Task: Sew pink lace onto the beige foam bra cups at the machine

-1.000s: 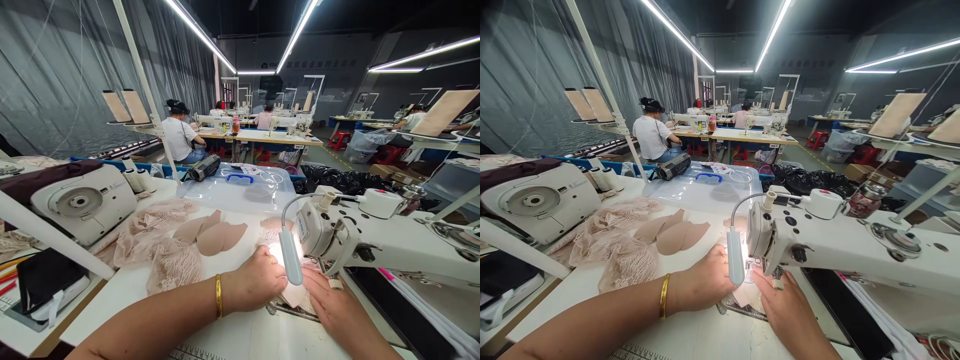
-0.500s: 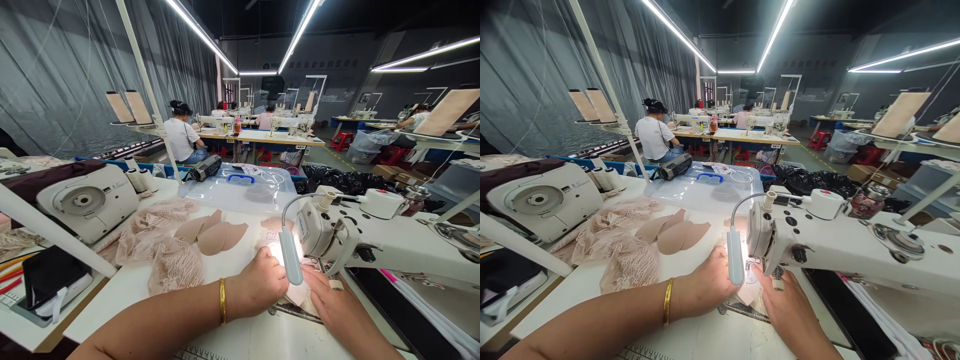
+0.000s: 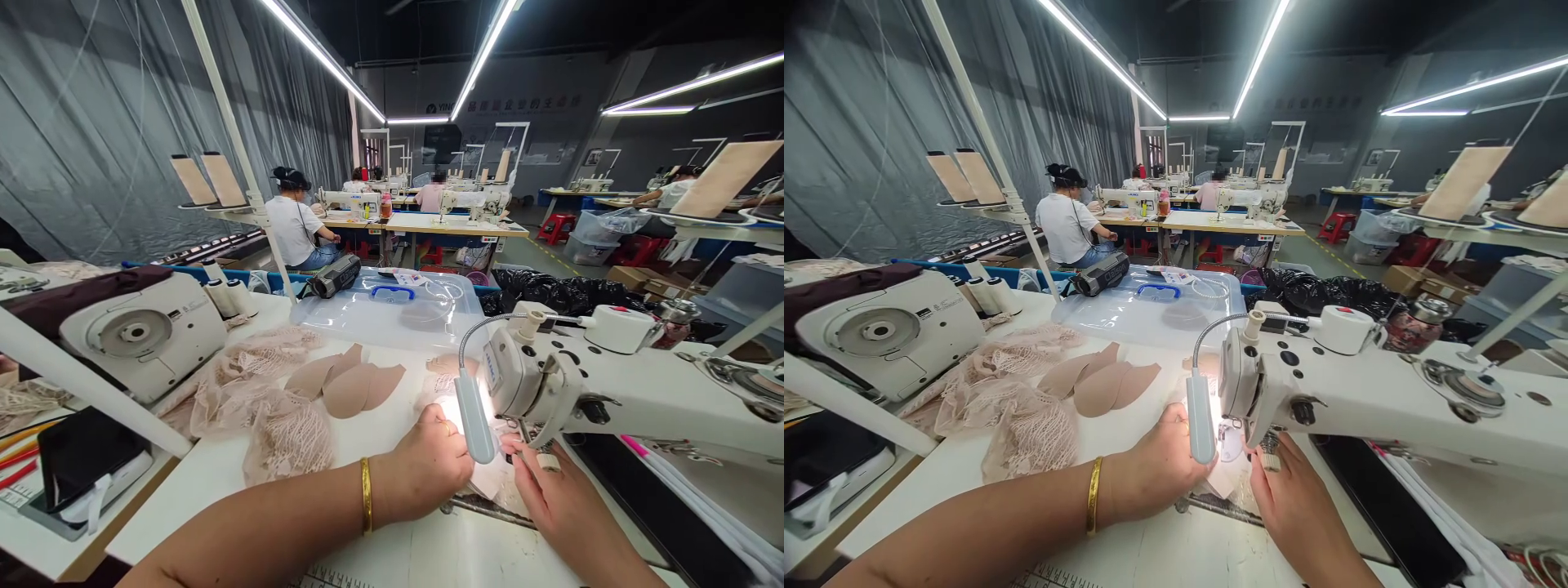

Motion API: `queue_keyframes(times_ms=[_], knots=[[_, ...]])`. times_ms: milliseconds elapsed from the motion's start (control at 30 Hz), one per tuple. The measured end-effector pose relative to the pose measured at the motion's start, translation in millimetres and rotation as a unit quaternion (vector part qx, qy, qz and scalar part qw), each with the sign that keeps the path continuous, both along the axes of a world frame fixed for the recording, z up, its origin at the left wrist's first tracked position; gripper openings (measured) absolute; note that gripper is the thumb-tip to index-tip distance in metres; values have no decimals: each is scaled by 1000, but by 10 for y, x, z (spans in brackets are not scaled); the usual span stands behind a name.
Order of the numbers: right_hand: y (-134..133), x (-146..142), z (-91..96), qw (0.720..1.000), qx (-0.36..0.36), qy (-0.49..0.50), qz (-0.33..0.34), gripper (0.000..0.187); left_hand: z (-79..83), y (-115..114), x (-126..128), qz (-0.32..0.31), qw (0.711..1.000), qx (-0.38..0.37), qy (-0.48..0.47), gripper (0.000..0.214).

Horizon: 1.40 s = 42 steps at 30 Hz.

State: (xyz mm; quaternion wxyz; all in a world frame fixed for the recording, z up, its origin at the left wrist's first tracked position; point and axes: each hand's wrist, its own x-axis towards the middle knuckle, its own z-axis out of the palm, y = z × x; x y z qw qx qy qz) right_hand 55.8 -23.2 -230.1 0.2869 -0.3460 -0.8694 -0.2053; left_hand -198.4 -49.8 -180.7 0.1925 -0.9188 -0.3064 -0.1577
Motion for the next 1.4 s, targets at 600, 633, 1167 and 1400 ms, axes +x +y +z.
queue_keyframes(times_ms=[600, 633, 1167, 1400], knots=[[-84, 93, 258, 962, -239, -15, 132, 34, 3, -122, 21, -11, 998, -65, -11, 15], [-90, 95, 269, 956, -255, -22, 143, 33, 6, -156, 28, -18, 998, -62, -11, 14], [-93, -83, 174, 975, -193, 15, 112, 36, 2, 182, -83, -47, 995, -86, -1, 16], [-70, -99, -61, 975, -219, 8, 36, 42, 66, 417, -153, -52, 992, -112, 17, 23]])
